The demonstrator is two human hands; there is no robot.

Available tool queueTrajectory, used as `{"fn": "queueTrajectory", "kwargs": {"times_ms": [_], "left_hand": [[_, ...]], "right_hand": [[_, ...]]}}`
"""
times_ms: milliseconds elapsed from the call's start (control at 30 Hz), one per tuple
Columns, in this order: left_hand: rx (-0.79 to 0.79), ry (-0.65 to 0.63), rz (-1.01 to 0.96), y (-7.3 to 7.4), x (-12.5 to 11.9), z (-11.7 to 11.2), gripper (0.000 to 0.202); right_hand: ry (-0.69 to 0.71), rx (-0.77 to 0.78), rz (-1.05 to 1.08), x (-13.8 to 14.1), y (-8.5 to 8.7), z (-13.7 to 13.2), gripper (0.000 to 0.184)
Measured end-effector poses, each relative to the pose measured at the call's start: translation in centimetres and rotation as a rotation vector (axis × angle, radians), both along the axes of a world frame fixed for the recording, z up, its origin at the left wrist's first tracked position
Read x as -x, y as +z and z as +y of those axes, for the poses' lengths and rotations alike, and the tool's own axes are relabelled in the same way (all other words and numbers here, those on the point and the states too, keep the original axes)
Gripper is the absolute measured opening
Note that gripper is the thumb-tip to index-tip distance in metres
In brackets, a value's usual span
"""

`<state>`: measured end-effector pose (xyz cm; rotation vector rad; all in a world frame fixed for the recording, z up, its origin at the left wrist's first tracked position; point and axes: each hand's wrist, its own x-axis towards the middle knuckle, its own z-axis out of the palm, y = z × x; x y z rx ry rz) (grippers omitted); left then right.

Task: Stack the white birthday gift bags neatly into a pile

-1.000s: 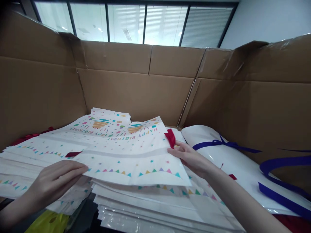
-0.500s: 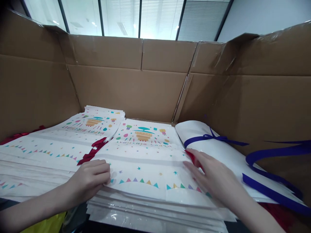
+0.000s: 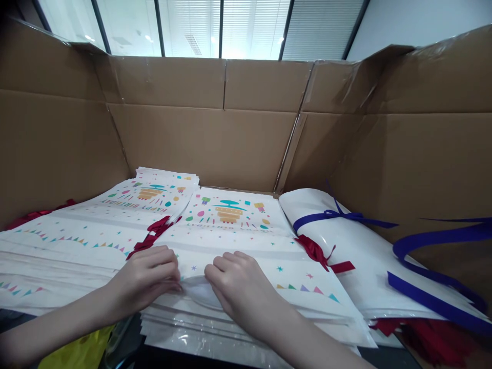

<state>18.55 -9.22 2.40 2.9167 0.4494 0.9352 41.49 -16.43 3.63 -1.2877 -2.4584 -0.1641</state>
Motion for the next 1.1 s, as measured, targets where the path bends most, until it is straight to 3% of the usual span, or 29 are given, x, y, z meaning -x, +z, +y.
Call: {"fn": "queueTrajectory", "kwargs": {"times_ms": [67, 200, 400, 567, 633, 767, 900, 1100], "left_hand": [[-0.011, -0.054, -0.044, 0.6, 0.2, -0.6, 0.004], [-0.231, -0.172, -0.061, 1.4, 0.5, -2.3, 0.021], [-0.373, -0.042, 0.063, 0.7, -0.3, -2.8, 0.029], [-0.253, 0.235, 0.314, -1.6, -0.5, -2.1, 0.038], [-0.189, 0.292, 0.406, -2.5, -0.3, -1.8, 0.038], [-0.060, 0.295, 0.420, -3.1, 0.0, -1.3, 0.035], [0.018, 0.283, 0.426, -2.9, 0.1, -1.1, 0.039], [0.066, 0.232, 0.349, -3.3, -0.4, -0.4, 0.037]], "right_hand": [[-0.002, -0.017, 0.028, -0.1, 0.0, 0.2, 0.023], [0.005, -0.038, 0.071, -0.1, 0.0, 0.3, 0.024], [0.009, -0.153, 0.049, 0.1, 0.0, 0.0, 0.026], [0.053, -0.370, -0.011, 0.3, -0.1, -0.4, 0.027], [0.084, -0.395, -0.005, 0.5, -0.2, -0.7, 0.025], [0.167, -0.310, -0.011, 0.8, -0.9, -1.3, 0.012], [0.147, -0.295, -0.084, 0.8, -1.8, -1.4, 0.009], [0.133, -0.328, -0.017, 1.0, -2.0, -0.8, 0.016]]}}
